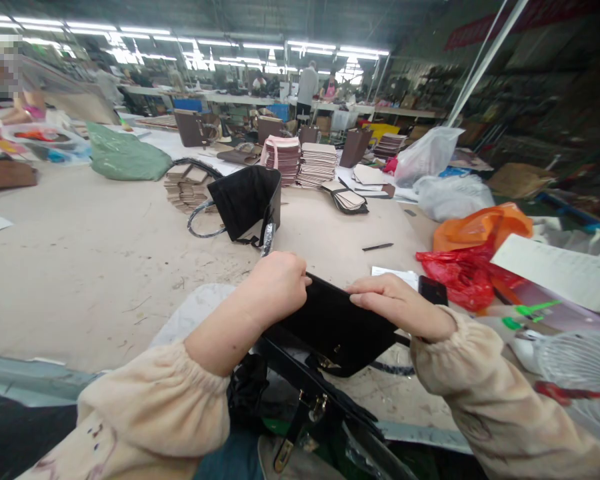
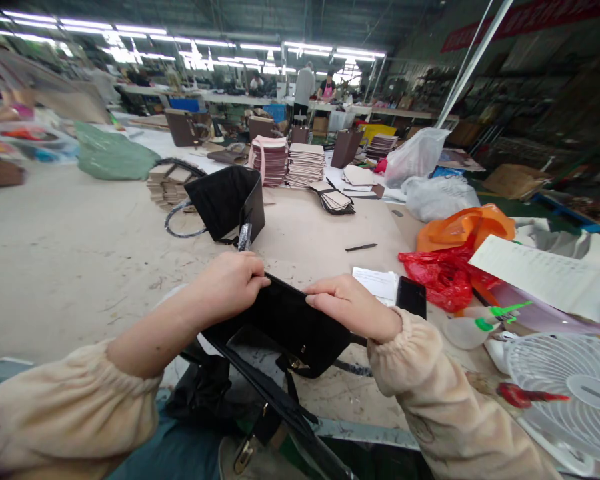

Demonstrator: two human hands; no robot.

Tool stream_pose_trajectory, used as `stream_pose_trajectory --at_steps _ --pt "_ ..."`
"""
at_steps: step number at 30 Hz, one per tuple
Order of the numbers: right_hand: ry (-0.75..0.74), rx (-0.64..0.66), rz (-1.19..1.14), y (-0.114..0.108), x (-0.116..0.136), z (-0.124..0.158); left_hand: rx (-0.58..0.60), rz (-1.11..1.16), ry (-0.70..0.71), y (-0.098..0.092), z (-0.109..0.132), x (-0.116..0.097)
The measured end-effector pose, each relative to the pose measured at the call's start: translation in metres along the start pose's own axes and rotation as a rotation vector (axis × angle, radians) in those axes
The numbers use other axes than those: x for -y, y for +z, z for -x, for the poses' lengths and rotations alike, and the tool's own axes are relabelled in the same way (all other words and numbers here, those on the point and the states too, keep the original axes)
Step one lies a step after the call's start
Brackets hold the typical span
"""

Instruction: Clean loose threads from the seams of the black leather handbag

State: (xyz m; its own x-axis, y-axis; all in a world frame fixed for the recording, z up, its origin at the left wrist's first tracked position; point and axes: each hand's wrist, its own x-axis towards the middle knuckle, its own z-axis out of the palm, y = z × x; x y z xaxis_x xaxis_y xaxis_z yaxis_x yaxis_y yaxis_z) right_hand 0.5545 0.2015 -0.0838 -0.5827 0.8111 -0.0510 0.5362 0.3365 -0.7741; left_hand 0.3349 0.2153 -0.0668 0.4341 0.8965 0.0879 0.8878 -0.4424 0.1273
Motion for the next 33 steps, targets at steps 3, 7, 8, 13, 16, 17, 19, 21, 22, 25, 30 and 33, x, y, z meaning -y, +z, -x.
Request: stream_pose_trajectory --at_steps 3,7,8,13,16,17,19,21,22,25,30,33 --pt "-0.006 -0.044 0.016 -0.002 -0.007 0.001 0.022 -0.028 -0.001 0.003 -0.012 -0.003" --pt "0.038 -0.11 0.041 -0.003 -0.013 0.003 0.027 -0.042 -0.012 0.008 -0.025 -0.006" --pt "0.048 -0.126 0.048 -0.003 -0.014 0.003 0.031 -0.042 -0.021 0.009 -0.027 -0.007" --pt "0.042 -0.133 0.077 -0.003 -0.015 0.003 0.039 -0.048 -0.051 0.009 -0.028 -0.007" --pt "0.011 -0.118 0.163 -0.003 -0.008 0.003 0.035 -0.053 -0.043 0.008 -0.026 -0.006" --pt "0.001 -0.115 0.223 -0.003 -0.005 0.003 0.032 -0.054 -0.04 0.008 -0.026 -0.006" --pt "-0.012 -0.133 0.363 -0.002 0.003 0.002 0.026 -0.051 -0.038 0.007 -0.026 -0.005" --pt "-0.008 -0.178 0.488 0.0 0.01 0.001 0.028 -0.041 -0.041 0.007 -0.026 -0.005" --pt "0.001 -0.203 0.536 0.002 0.013 -0.001 0.032 -0.035 -0.045 0.006 -0.025 -0.005" --pt "0.029 -0.252 0.64 0.009 0.017 -0.008 0.051 -0.016 -0.054 0.005 -0.024 -0.005" --pt "0.039 -0.278 0.706 0.021 0.017 -0.022 0.029 -0.006 -0.04 0.004 -0.019 -0.002" --pt "0.039 -0.274 0.685 0.022 0.016 -0.025 0.022 0.001 -0.034 0.004 -0.016 -0.001"
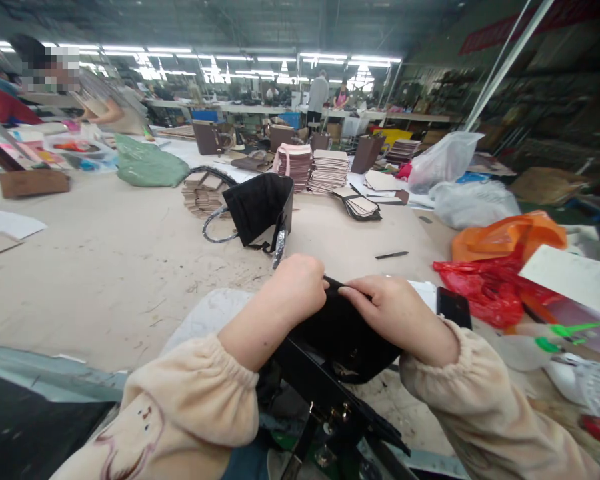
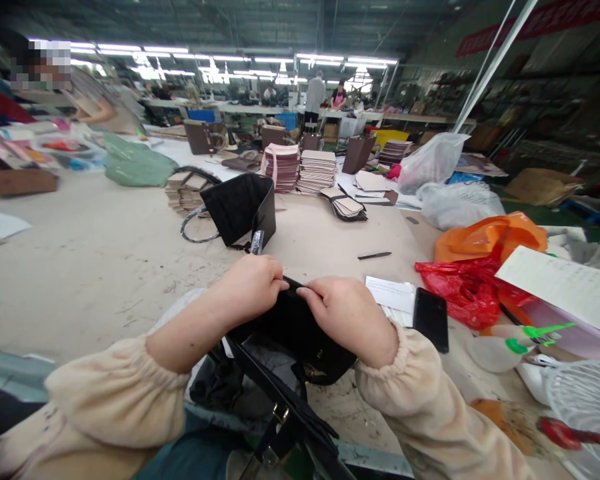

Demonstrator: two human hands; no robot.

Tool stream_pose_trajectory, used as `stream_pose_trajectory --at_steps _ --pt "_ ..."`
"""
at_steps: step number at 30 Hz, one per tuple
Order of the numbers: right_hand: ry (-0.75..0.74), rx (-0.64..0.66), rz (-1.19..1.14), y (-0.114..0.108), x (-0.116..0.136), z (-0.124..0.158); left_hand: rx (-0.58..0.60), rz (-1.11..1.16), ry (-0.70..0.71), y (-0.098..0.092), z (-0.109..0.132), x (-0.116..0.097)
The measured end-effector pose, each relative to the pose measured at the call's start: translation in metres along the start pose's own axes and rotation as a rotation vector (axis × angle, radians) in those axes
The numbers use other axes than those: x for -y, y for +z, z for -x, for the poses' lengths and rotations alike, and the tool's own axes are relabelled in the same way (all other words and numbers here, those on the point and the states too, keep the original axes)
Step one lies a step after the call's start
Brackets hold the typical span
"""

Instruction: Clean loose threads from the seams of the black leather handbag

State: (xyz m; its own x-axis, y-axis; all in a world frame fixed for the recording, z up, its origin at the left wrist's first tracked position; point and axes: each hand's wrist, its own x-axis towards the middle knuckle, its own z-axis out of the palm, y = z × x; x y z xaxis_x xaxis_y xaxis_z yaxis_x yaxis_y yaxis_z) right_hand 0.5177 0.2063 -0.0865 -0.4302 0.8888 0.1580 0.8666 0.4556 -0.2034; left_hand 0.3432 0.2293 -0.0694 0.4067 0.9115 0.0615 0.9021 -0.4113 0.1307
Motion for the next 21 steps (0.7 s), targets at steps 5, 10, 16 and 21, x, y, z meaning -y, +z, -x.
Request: stream_pose_trajectory --at_steps 5,10,16,21 --pt "-0.005 0.071 -0.093 -0.004 -0.003 -0.001 -0.002 0.003 0.001 0.0 0.003 0.0" --pt "-0.013 0.079 -0.172 -0.007 -0.008 0.001 0.001 -0.002 0.011 0.0 0.004 0.002" --pt "0.059 0.032 -0.262 -0.006 -0.025 0.017 0.002 -0.039 0.013 -0.003 0.005 0.005" --pt "0.158 -0.057 -0.532 0.006 -0.042 0.03 0.0 -0.055 0.029 -0.004 0.006 0.007"
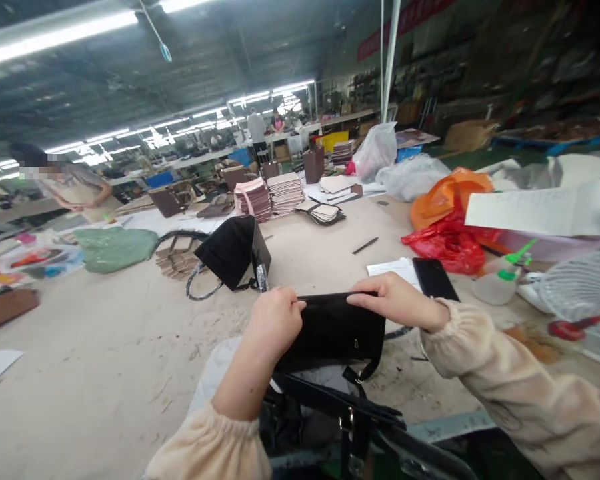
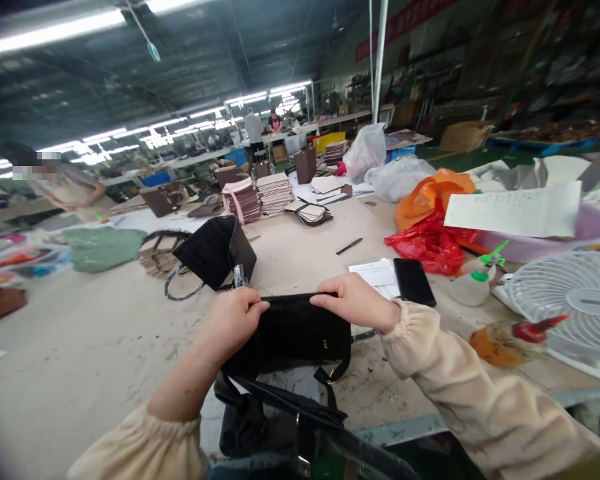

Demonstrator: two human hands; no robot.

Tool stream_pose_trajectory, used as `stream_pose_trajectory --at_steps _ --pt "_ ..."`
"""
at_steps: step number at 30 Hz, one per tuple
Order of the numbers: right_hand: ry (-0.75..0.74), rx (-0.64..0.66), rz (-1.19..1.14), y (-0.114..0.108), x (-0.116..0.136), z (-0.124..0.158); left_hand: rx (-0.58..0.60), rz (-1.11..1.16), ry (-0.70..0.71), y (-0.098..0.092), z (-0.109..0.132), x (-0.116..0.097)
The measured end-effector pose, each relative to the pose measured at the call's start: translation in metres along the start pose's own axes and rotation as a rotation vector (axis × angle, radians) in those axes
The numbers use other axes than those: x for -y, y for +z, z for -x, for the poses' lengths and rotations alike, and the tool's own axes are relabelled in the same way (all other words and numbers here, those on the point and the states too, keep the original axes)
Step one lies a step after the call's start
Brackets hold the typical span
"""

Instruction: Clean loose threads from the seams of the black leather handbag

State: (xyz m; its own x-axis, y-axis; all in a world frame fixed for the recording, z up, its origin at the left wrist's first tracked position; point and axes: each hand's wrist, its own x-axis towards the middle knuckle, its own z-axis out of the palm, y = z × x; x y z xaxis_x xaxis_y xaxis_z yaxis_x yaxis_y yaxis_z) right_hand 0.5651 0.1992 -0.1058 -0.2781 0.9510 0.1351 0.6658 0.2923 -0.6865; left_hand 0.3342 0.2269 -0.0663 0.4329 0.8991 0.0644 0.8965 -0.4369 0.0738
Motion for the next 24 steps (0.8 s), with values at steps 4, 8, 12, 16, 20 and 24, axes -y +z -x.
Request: stream_pose_trajectory --at_steps 4,8,12,16,20,24 --pt "0.063 -0.079 -0.224 0.01 -0.01 0.001 -0.006 0.025 -0.008 0.0 0.002 0.0" --pt "0.127 -0.188 -0.353 0.02 -0.008 -0.001 -0.019 0.036 -0.009 -0.001 0.008 0.001" --pt "0.151 -0.233 -0.4 0.023 -0.002 -0.002 -0.05 0.055 -0.013 0.0 0.022 -0.001" --pt "0.12 -0.201 -0.465 0.025 0.002 0.003 -0.07 0.133 -0.037 0.001 0.053 -0.009" --pt "0.053 -0.151 -0.534 0.032 0.006 0.014 -0.095 0.196 -0.09 0.002 0.091 -0.019" --pt "0.016 -0.131 -0.541 0.045 0.018 0.025 -0.176 0.199 -0.164 0.006 0.118 -0.026"
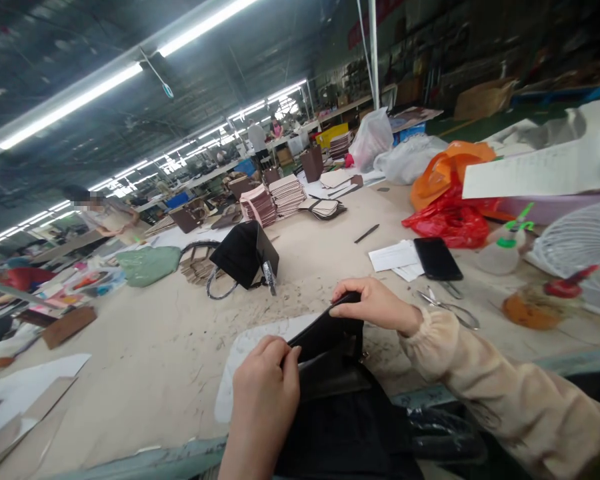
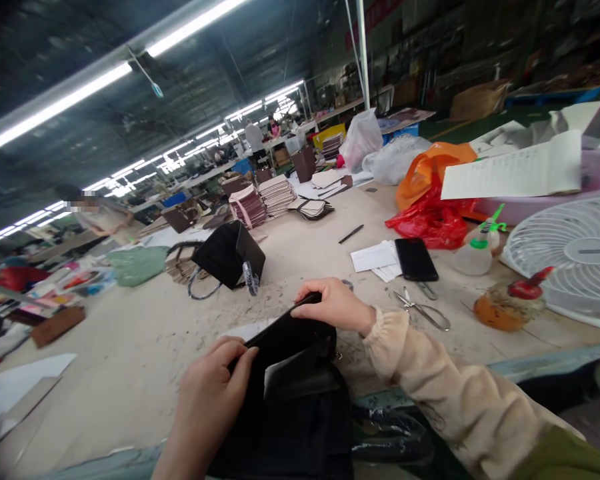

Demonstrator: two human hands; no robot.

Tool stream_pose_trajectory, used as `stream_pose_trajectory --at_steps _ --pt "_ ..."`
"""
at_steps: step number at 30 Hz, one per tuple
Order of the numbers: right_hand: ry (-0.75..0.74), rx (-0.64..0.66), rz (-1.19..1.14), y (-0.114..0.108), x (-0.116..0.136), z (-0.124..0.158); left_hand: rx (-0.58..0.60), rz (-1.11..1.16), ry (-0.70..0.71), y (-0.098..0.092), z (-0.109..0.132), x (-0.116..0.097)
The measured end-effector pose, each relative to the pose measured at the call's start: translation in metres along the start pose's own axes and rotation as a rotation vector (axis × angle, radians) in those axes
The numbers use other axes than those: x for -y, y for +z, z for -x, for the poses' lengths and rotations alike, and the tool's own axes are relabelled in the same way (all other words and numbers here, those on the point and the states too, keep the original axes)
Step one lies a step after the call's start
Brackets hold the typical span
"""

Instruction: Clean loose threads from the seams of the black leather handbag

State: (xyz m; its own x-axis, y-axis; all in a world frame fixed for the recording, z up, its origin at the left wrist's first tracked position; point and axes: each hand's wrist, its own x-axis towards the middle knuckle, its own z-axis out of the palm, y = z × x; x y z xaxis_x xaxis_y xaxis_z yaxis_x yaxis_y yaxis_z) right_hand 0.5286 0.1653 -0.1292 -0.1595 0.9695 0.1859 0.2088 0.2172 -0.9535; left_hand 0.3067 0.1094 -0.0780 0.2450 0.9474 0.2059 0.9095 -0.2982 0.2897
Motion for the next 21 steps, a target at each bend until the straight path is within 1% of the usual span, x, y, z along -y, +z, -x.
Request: stream_pose_trajectory --at_steps 3,6,12,21 --pt "-0.005 -0.036 0.03 0.012 0.003 0.005 -0.051 -0.046 -0.016 0.001 0.007 0.0" --pt "-0.029 -0.092 0.071 0.019 0.005 0.005 -0.067 -0.083 -0.017 0.001 0.007 0.0" --pt "-0.076 -0.106 0.138 0.02 0.001 0.002 -0.06 -0.085 -0.016 0.0 0.002 0.002" --pt "-0.1 -0.147 0.245 0.023 0.003 0.002 -0.064 -0.087 -0.016 0.0 0.0 0.005"
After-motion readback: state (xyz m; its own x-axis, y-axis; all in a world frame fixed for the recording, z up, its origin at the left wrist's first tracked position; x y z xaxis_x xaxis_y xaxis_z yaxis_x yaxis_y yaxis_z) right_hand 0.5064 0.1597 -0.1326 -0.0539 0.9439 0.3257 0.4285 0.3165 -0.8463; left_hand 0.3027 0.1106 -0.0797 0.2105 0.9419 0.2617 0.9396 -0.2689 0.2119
